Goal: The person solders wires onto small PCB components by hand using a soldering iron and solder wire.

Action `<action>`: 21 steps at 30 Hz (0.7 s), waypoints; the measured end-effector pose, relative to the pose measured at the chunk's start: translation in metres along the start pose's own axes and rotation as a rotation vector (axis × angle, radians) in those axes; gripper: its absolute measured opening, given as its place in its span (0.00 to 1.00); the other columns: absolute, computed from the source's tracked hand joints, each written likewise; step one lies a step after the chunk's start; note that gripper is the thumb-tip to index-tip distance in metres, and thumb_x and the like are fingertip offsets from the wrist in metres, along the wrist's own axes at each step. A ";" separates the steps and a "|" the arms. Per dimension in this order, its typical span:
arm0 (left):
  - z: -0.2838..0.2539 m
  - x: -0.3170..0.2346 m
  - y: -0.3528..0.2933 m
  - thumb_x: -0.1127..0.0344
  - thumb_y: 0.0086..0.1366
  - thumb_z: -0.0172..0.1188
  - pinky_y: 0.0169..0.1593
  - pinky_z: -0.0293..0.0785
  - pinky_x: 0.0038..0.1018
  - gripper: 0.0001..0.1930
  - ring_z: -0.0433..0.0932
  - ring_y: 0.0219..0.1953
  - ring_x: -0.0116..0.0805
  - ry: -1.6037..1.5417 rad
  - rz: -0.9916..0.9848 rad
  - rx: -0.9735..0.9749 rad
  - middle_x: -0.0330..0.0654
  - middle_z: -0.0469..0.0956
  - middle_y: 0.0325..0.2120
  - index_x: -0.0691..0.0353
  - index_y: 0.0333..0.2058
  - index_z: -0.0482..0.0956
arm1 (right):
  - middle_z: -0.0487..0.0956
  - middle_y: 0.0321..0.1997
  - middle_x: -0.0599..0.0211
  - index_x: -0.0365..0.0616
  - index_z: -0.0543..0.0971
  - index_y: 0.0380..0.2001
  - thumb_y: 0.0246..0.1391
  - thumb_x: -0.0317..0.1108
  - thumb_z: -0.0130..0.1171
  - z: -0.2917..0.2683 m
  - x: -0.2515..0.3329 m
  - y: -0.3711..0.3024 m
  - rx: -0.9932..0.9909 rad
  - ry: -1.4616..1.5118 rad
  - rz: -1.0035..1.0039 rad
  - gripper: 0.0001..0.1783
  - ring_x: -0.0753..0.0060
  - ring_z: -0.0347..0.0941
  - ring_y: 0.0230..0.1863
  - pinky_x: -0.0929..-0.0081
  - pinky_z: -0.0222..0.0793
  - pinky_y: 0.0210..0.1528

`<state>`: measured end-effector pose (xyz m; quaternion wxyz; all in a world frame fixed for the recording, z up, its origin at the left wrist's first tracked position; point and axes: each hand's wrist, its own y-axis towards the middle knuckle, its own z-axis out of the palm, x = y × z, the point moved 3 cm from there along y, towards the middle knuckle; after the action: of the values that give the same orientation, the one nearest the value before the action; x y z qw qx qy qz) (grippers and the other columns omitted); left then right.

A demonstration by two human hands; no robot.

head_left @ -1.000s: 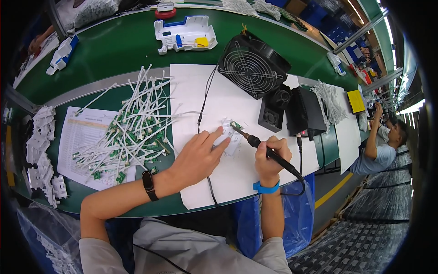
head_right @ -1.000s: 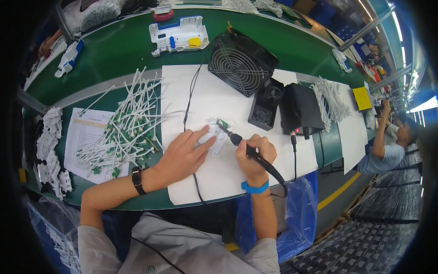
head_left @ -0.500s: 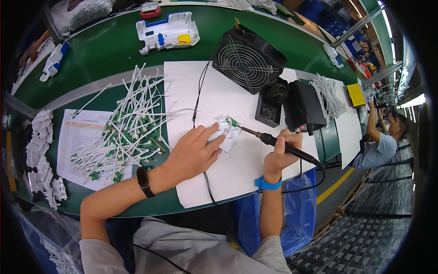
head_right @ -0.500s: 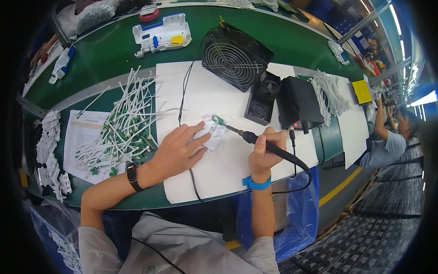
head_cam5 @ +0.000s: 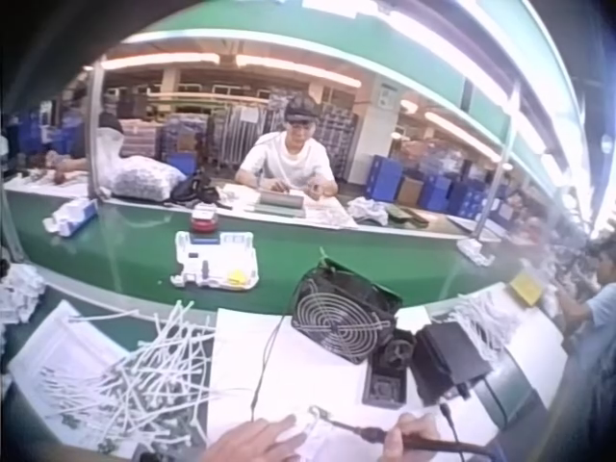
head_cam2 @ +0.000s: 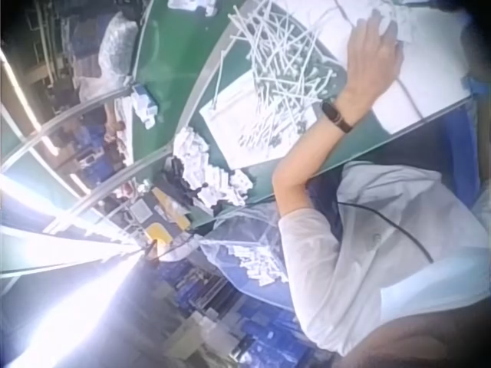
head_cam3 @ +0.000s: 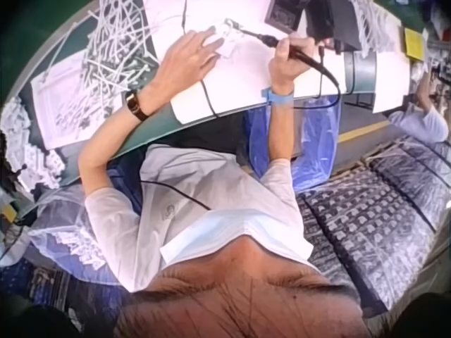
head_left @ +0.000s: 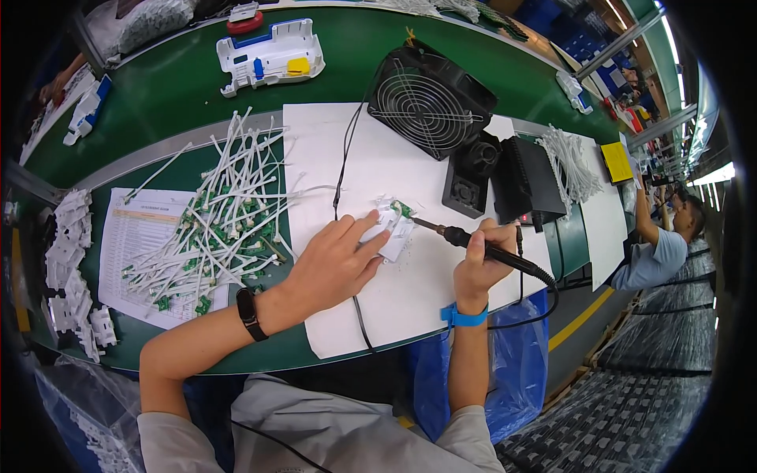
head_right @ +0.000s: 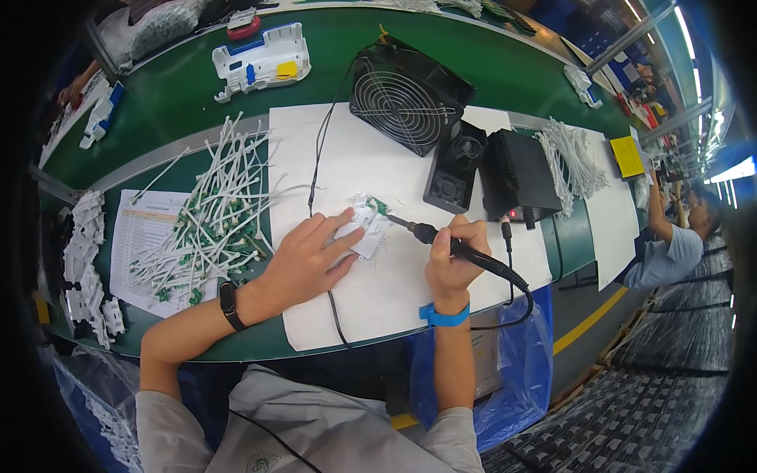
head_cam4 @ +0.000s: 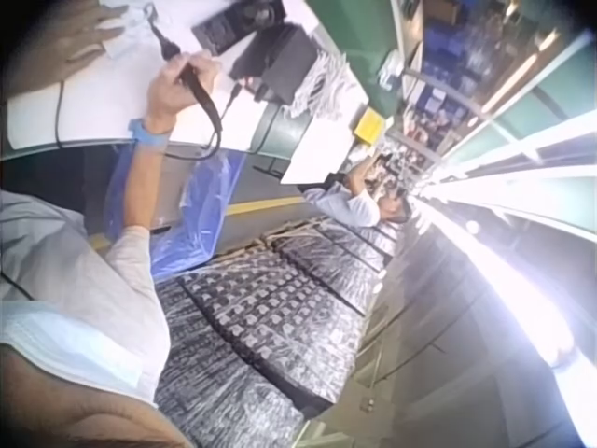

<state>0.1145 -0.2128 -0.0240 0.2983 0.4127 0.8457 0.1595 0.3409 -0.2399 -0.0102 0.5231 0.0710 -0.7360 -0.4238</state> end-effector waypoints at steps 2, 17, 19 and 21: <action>0.000 -0.001 0.000 0.69 0.55 0.70 0.44 0.75 0.32 0.22 0.74 0.41 0.41 0.001 -0.001 0.001 0.48 0.75 0.55 0.61 0.51 0.82 | 0.64 0.19 0.71 0.41 0.65 0.27 0.61 0.35 0.61 0.000 0.001 0.000 0.003 -0.003 0.003 0.16 0.83 0.56 0.22 0.79 0.50 0.26; 0.001 -0.001 -0.001 0.68 0.56 0.70 0.45 0.75 0.32 0.21 0.74 0.42 0.41 0.008 -0.005 0.006 0.48 0.75 0.56 0.61 0.50 0.82 | 0.63 0.19 0.72 0.41 0.64 0.28 0.61 0.32 0.59 0.000 -0.001 0.001 0.000 0.003 0.006 0.14 0.84 0.54 0.22 0.80 0.48 0.25; 0.001 -0.001 0.000 0.68 0.56 0.70 0.45 0.75 0.32 0.21 0.74 0.42 0.42 0.005 -0.009 0.011 0.48 0.75 0.56 0.60 0.50 0.82 | 0.63 0.19 0.72 0.41 0.64 0.28 0.62 0.32 0.59 0.000 -0.001 0.001 0.002 0.003 0.003 0.14 0.84 0.54 0.22 0.80 0.48 0.25; 0.001 0.000 -0.001 0.68 0.56 0.70 0.45 0.75 0.32 0.21 0.74 0.43 0.42 0.006 -0.010 0.009 0.47 0.75 0.56 0.61 0.50 0.82 | 0.63 0.18 0.72 0.42 0.64 0.28 0.62 0.33 0.59 0.001 -0.001 0.001 0.003 -0.009 0.004 0.15 0.84 0.54 0.22 0.80 0.48 0.25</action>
<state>0.1147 -0.2135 -0.0247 0.2947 0.4093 0.8494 0.1555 0.3407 -0.2381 -0.0101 0.5204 0.0685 -0.7392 -0.4220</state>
